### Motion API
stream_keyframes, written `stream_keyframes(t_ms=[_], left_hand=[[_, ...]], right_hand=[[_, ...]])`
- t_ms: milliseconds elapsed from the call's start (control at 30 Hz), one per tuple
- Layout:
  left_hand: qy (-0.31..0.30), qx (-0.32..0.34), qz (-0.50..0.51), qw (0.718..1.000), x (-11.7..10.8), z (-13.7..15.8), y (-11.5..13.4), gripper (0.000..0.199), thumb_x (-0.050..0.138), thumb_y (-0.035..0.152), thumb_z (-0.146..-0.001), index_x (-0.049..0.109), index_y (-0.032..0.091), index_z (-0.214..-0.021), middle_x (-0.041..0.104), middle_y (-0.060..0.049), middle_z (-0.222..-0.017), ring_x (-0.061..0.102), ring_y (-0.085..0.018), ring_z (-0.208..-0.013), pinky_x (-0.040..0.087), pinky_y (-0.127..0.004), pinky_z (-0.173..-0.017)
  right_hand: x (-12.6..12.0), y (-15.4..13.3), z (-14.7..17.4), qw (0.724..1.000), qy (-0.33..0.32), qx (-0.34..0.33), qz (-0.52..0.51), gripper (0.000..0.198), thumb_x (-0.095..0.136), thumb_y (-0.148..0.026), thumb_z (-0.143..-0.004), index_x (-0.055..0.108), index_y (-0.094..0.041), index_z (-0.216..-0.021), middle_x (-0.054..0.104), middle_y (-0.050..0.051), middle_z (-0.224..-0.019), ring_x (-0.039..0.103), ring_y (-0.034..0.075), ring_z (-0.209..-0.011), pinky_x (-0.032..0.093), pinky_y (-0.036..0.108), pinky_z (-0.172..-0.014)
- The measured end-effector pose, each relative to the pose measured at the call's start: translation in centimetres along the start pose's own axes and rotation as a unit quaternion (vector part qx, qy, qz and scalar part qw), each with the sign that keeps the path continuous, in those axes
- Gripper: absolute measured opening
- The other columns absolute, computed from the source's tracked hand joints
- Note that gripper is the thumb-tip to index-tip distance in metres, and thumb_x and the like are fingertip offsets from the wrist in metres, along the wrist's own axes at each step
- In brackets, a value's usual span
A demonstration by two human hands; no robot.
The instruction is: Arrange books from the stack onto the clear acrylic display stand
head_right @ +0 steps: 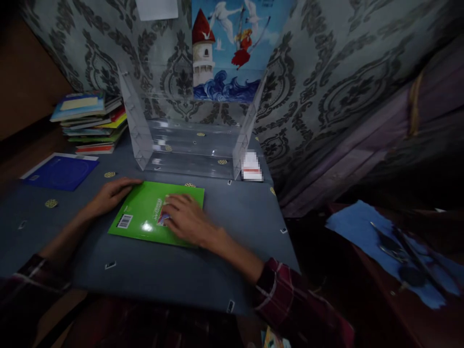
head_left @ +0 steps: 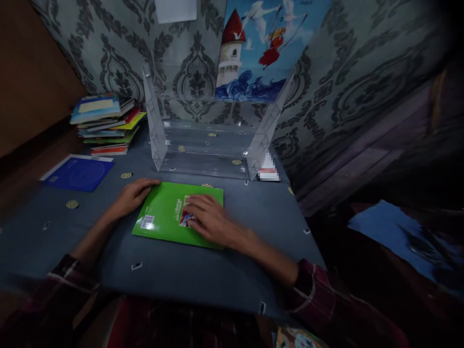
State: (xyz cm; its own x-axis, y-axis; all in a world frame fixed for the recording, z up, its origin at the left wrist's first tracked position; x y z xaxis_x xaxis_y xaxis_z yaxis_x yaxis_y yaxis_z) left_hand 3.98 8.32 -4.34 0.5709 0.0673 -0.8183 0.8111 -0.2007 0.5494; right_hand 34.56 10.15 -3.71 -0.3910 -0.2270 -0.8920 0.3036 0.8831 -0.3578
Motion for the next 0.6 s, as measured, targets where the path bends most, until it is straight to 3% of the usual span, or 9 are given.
stream_keyframes(t_ms=[100, 200, 367, 600], left_hand=[[0.014, -0.024, 0.070, 0.997, 0.0, -0.2, -0.7, 0.051, 0.043, 0.051, -0.095, 0.069, 0.018, -0.124, 0.073, -0.010, -0.127, 0.066, -0.028, -0.118, 0.049, -0.044, -0.108], [0.010, -0.039, 0.109, 0.993, 0.1, -0.2, -1.0, 0.051, 0.046, 0.053, -0.094, 0.070, 0.019, -0.122, 0.074, -0.009, -0.127, 0.066, -0.028, -0.119, 0.047, -0.044, -0.110], [0.017, -0.050, 0.140, 0.989, 0.1, -0.2, -0.7, 0.052, 0.048, 0.054, -0.093, 0.072, 0.017, -0.120, 0.074, -0.010, -0.126, 0.066, -0.029, -0.119, 0.047, -0.045, -0.111], [0.033, -0.074, 0.170, 0.982, 0.2, -0.1, -0.5, 0.051, 0.049, 0.055, -0.092, 0.071, 0.017, -0.118, 0.074, -0.011, -0.126, 0.066, -0.030, -0.120, 0.047, -0.047, -0.112]], right_hand=[[1.0, -3.5, -2.6, 0.991, -0.067, -0.113, -0.015, 0.032, 0.055, -0.031, -0.104, 0.062, -0.014, -0.130, 0.064, 0.012, -0.139, 0.054, 0.024, -0.131, 0.041, 0.043, -0.113], [2.5, -5.6, -5.0, 0.982, -0.093, -0.161, 0.018, 0.035, 0.053, -0.035, -0.105, 0.060, -0.014, -0.132, 0.064, 0.012, -0.134, 0.055, 0.024, -0.122, 0.043, 0.042, -0.108], [3.8, -5.9, -7.8, 0.983, -0.098, -0.145, 0.057, 0.034, 0.053, -0.037, -0.105, 0.063, -0.017, -0.130, 0.063, 0.011, -0.118, 0.053, 0.025, -0.108, 0.047, 0.041, -0.096], [4.4, -3.3, -9.6, 0.993, -0.065, -0.073, 0.068, 0.035, 0.052, -0.039, -0.105, 0.064, -0.023, -0.133, 0.060, 0.011, -0.115, 0.051, 0.027, -0.106, 0.047, 0.043, -0.093]])
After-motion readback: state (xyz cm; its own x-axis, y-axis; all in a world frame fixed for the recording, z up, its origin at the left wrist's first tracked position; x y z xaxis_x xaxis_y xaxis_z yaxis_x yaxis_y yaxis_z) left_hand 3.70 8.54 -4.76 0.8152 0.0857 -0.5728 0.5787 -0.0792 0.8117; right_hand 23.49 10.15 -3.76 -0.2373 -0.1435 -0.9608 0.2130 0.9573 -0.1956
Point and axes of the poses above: each hand's wrist, its own z-axis away from the middle knuckle, its own x-axis out of the palm, y = z × x, the point moved 1 cm from there along -z, towards the middle knuckle
